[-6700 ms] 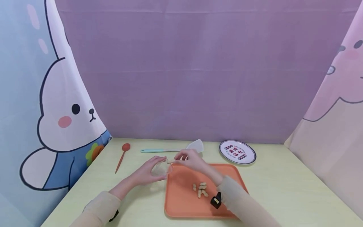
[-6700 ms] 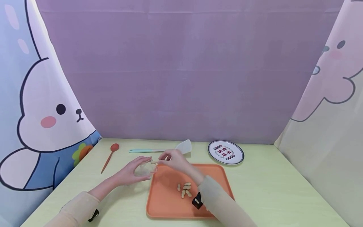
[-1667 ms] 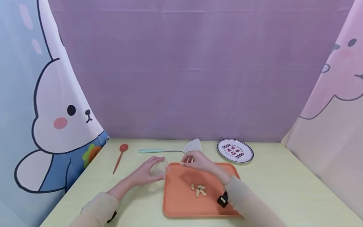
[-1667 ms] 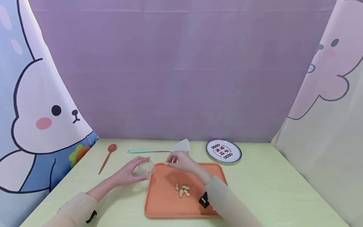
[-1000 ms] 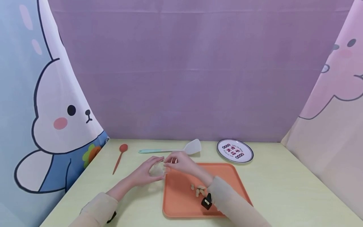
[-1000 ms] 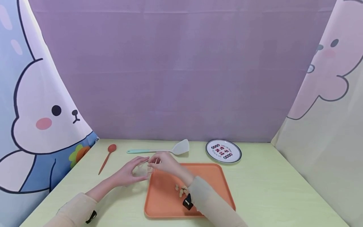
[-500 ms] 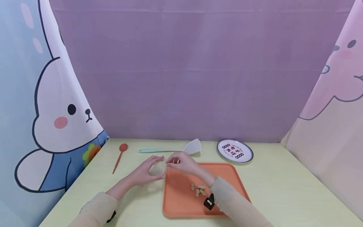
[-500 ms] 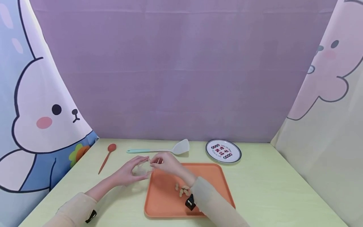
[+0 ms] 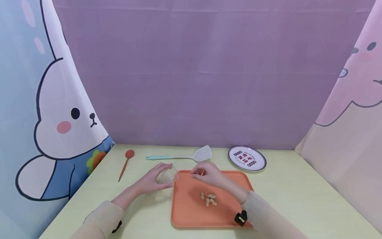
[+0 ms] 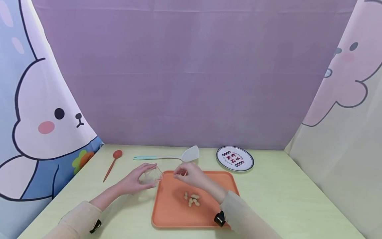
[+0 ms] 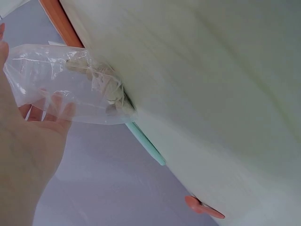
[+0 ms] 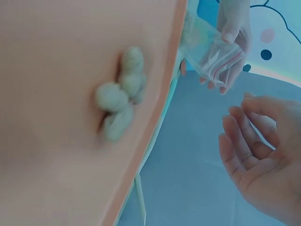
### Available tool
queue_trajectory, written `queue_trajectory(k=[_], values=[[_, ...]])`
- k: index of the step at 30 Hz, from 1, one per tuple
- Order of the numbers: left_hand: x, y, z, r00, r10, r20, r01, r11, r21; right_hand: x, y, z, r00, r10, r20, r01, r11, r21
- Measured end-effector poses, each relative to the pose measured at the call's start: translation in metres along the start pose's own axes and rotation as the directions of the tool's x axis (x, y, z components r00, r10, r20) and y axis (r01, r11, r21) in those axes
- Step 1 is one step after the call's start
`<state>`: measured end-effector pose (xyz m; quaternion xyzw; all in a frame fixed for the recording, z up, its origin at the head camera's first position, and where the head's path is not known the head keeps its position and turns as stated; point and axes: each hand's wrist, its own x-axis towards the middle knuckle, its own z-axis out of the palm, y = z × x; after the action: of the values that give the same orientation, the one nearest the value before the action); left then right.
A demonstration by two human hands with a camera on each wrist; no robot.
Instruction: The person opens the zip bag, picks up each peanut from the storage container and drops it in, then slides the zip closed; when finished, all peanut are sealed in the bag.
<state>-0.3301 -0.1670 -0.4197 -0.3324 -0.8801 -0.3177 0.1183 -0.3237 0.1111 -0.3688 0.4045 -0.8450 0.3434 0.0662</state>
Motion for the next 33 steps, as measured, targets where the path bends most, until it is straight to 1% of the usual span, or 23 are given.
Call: queue_trajectory(k=[4, 7, 13, 20, 22, 28, 33], values=[[-0.001, 0.002, 0.0, 1.0, -0.004, 0.003, 0.004, 1.0, 0.001, -0.015, 0.001, -0.008, 1.0, 0.001, -0.013, -0.001, 1.0, -0.009], [-0.001, 0.003, -0.001, 1.0, -0.004, 0.004, 0.004, 1.0, 0.001, -0.027, 0.004, -0.012, 1.0, 0.026, -0.012, -0.026, 1.0, -0.015], [0.0, 0.002, 0.0, 1.0, 0.011, 0.002, -0.011, 1.0, 0.015, -0.045, 0.008, -0.019, 0.994, 0.099, 0.04, -0.099, 0.995, 0.009], [0.001, -0.001, 0.001, 1.0, 0.013, 0.003, -0.013, 1.0, 0.016, -0.064, 0.016, -0.019, 0.986, 0.142, 0.083, -0.141, 0.99, -0.011], [0.001, 0.0, 0.001, 1.0, 0.01, 0.005, -0.01, 1.0, 0.009, -0.068, 0.018, -0.018, 0.985, 0.139, 0.103, -0.138, 0.99, -0.01], [0.001, 0.0, 0.001, 1.0, 0.01, 0.009, -0.01, 1.0, 0.007, -0.075, 0.025, -0.015, 0.981, 0.075, 0.179, -0.076, 0.997, -0.001], [0.0, -0.002, 0.002, 1.0, 0.006, 0.008, -0.006, 1.0, 0.012, -0.077, 0.026, -0.012, 0.962, 0.107, 0.249, -0.117, 0.993, 0.022]])
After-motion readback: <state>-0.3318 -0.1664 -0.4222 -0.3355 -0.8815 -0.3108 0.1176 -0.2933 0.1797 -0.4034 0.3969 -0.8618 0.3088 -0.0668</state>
